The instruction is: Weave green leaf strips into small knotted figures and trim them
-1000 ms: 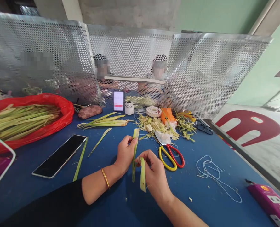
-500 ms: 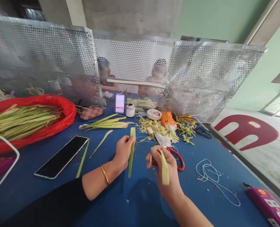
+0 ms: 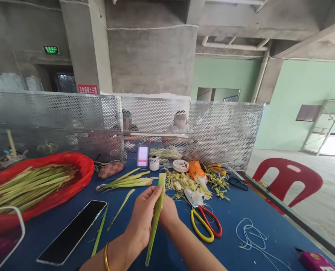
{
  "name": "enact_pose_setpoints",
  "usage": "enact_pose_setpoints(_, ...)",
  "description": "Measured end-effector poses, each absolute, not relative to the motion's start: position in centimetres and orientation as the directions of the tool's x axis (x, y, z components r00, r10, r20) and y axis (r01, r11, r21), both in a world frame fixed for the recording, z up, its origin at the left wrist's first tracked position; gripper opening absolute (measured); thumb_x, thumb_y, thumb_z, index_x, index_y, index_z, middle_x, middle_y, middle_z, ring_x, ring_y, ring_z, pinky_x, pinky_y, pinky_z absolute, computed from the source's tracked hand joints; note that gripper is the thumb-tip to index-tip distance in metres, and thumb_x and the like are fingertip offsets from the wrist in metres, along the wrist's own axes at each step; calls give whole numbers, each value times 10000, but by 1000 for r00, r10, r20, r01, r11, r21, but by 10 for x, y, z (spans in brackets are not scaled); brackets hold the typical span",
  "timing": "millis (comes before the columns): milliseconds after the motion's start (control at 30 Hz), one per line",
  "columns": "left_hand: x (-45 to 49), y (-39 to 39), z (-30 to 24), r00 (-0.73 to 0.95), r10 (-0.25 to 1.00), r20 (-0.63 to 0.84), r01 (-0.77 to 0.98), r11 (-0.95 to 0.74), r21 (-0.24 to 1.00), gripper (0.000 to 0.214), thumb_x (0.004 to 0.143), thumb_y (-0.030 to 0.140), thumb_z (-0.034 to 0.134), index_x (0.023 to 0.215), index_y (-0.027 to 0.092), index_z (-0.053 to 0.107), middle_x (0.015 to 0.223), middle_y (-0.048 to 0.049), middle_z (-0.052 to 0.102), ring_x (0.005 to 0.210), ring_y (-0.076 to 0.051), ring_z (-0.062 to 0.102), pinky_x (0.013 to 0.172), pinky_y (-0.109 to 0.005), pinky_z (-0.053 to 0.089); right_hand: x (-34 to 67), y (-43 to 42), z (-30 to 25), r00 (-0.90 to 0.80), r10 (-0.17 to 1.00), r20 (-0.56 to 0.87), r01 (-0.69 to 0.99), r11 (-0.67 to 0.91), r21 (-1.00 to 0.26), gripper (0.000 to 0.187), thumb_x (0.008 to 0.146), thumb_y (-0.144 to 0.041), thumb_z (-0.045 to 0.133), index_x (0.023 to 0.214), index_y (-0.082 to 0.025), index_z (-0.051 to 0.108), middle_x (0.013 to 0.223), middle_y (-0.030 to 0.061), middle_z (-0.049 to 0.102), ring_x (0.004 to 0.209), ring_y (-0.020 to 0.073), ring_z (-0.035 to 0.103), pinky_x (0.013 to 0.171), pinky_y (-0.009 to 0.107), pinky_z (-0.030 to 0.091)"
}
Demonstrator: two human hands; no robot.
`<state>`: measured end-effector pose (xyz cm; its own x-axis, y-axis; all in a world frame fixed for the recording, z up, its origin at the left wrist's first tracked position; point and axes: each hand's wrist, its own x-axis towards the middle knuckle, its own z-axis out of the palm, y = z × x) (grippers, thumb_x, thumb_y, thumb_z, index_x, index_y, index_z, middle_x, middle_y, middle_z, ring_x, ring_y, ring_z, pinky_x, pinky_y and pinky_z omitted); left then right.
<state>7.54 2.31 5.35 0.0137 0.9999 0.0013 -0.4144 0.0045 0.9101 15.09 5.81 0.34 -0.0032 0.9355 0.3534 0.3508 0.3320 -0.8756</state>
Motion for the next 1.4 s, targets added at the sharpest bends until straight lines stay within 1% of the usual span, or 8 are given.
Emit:
enact_pose_setpoints(133, 76, 24, 49, 81, 997, 16, -395, 17, 918, 479, 574, 603, 749, 636, 153, 596, 483, 58, 420, 473, -70, 338, 448, -201, 233, 194, 43, 23, 1, 939, 343, 318, 325, -891, 426, 914, -495, 490, 764, -140, 671, 629, 35, 614, 593, 163, 566, 576, 295, 471)
enact_pose_setpoints(267, 79, 22, 43, 148, 989, 21, -301, 24, 953, 479, 600, 612, 727, 613, 148, 610, 517, 44, 438, 499, -74, 323, 466, -212, 238, 214, 21, 35, 116, 935, 334, 34, 332, -943, 383, 805, -537, 618, 870, -168, 698, 720, 39, 643, 658, 165, 545, 587, 261, 425)
enact_pose_setpoints(433, 81, 23, 37, 264, 964, 19, -142, 20, 990, 459, 689, 603, 650, 593, 155, 614, 528, 29, 437, 501, -93, 341, 459, -234, 243, 212, 12, 32, 177, 959, 223, -71, 238, -969, 328, 711, -489, 727, 708, -165, 673, 578, -10, 538, 561, 124, 448, 520, 236, 360)
enact_pose_setpoints(567, 81, 23, 36, 268, 962, 53, -63, -38, 997, 388, 764, 505, 609, 614, 148, 628, 541, 25, 449, 515, -90, 339, 480, -233, 251, 210, 12, 31, 174, 955, 240, -57, 253, -966, 327, 732, -464, 706, 624, -169, 613, 530, -35, 479, 518, 105, 406, 493, 228, 332)
enact_pose_setpoints(733, 82, 22, 37, 379, 925, -25, -117, 75, 990, 357, 805, 481, 563, 695, 146, 621, 647, -19, 564, 594, -116, 452, 513, -228, 304, 211, 14, 30, 203, 962, 180, -99, 203, -974, 295, 716, -429, 686, 605, -169, 603, 504, -35, 494, 485, 104, 414, 472, 229, 331)
enact_pose_setpoints(933, 88, 19, 34, 337, 940, 50, -111, -13, 994, 388, 550, 191, 803, 843, 179, 548, 750, -19, 662, 714, -154, 586, 662, -250, 422, 215, 16, 29, 269, 936, 226, 3, 234, -972, 243, 727, -368, 647, 579, -195, 561, 477, -33, 523, 455, 126, 472, 463, 245, 377)
enact_pose_setpoints(1167, 88, 22, 31, 282, 958, -54, -138, 96, 986, 246, 659, 311, 717, 784, 188, 544, 640, 23, 590, 570, -129, 534, 497, -229, 380, 223, 17, 30, 287, 927, 240, 49, 236, -970, 237, 745, -355, 639, 589, -201, 551, 458, -36, 529, 442, 129, 496, 462, 243, 395)
enact_pose_setpoints(1400, 87, 28, 27, 180, 983, 29, -157, 0, 988, 231, 683, 340, 699, 801, 163, 608, 717, -12, 646, 663, -140, 571, 622, -246, 436, 218, 18, 29, 209, 959, 194, 23, 194, -981, 262, 716, -370, 668, 562, -197, 545, 445, -42, 523, 420, 120, 493, 446, 235, 390)
